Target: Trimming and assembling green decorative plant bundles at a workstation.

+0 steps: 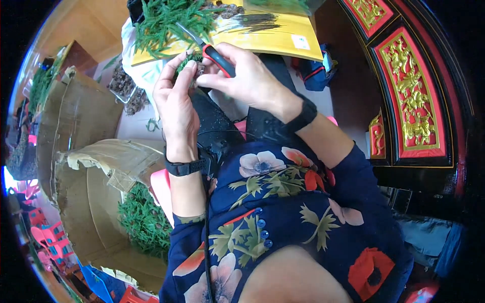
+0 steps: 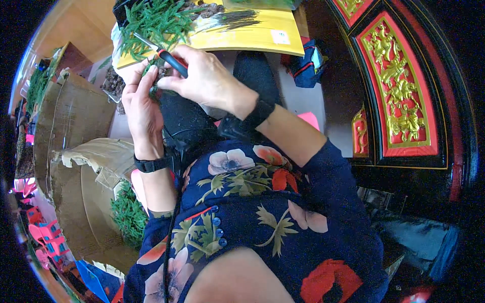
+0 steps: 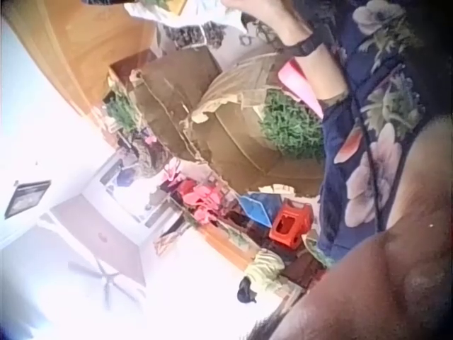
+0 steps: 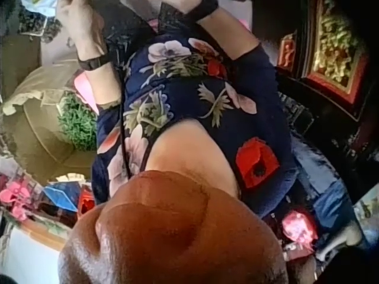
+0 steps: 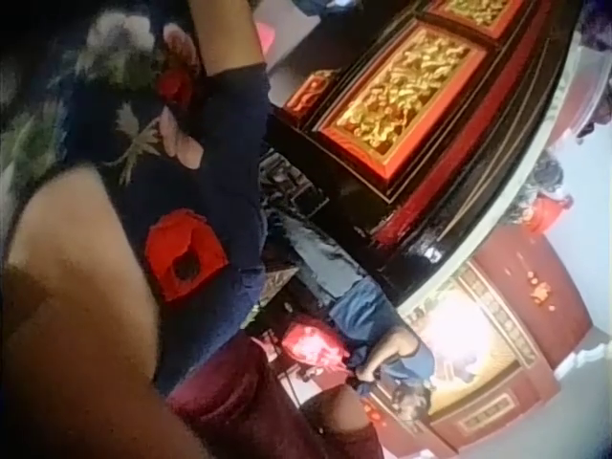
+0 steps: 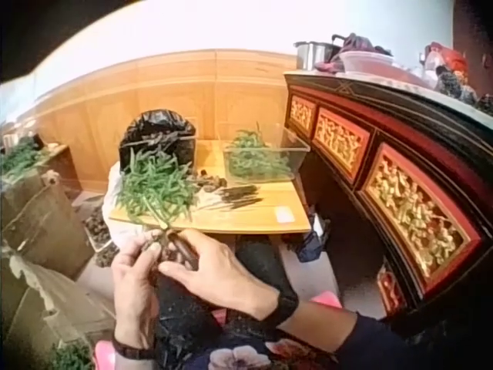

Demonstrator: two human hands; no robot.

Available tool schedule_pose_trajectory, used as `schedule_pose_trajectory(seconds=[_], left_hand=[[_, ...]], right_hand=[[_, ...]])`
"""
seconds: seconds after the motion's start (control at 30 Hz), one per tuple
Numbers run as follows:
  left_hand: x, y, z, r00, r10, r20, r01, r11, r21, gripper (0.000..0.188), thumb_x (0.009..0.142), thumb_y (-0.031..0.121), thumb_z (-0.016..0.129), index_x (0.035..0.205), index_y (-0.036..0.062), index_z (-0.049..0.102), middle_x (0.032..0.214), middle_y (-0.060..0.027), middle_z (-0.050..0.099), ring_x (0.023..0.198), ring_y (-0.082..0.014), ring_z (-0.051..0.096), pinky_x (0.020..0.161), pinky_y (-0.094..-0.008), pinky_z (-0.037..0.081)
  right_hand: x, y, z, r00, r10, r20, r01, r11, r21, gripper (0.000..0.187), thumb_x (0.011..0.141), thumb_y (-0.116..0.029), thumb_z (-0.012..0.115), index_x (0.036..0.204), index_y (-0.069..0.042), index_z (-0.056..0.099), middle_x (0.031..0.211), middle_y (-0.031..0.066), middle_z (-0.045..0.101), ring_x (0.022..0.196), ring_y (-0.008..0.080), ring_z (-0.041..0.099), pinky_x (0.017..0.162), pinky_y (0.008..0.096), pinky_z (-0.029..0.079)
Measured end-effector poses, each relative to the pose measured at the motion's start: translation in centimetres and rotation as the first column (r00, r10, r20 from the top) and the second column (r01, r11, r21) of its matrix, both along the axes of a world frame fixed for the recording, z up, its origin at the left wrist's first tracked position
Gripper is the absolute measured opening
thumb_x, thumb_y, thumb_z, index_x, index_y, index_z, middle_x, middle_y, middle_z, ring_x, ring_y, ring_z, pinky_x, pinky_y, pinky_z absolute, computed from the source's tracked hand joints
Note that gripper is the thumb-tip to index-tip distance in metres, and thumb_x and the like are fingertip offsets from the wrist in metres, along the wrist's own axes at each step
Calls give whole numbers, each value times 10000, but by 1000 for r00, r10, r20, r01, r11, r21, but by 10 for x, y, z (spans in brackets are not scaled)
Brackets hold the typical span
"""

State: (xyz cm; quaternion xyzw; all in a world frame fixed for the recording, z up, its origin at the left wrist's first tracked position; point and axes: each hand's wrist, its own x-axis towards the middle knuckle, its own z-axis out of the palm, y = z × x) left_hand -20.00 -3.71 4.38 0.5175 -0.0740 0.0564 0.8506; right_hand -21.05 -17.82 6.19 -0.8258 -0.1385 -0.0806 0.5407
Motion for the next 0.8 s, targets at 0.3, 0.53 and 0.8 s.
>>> schedule_pose_trajectory(seconds=[0.3,0.53,0.8], left_hand=[[-2,3,4,998,-35,-52,38,998,47,236,835,45,612,1067,-2,616,818,0,629,671,-40,519,596,-169,379],[-3,0,6,998,-29,-57,33,997,65,220,824,44,627,1039,2,634,778,17,618,636,-25,475,577,-161,349],[-2,2,4,998,-32,-51,34,998,48,221,809,35,641,1027,-1,644,776,21,616,622,-21,451,569,-158,331]], right_hand=[[5,-52,14,970,232,-77,-244,902,-356,290,842,-202,605,1050,-3,565,918,94,601,893,158,562,813,283,444],[4,-61,44,951,218,-219,-306,769,-562,385,845,-231,573,1148,4,538,1062,171,596,997,271,563,875,327,431],[3,-64,46,946,228,-228,-322,725,-609,416,827,-222,570,1173,4,525,1110,202,586,1045,319,551,901,355,424]])
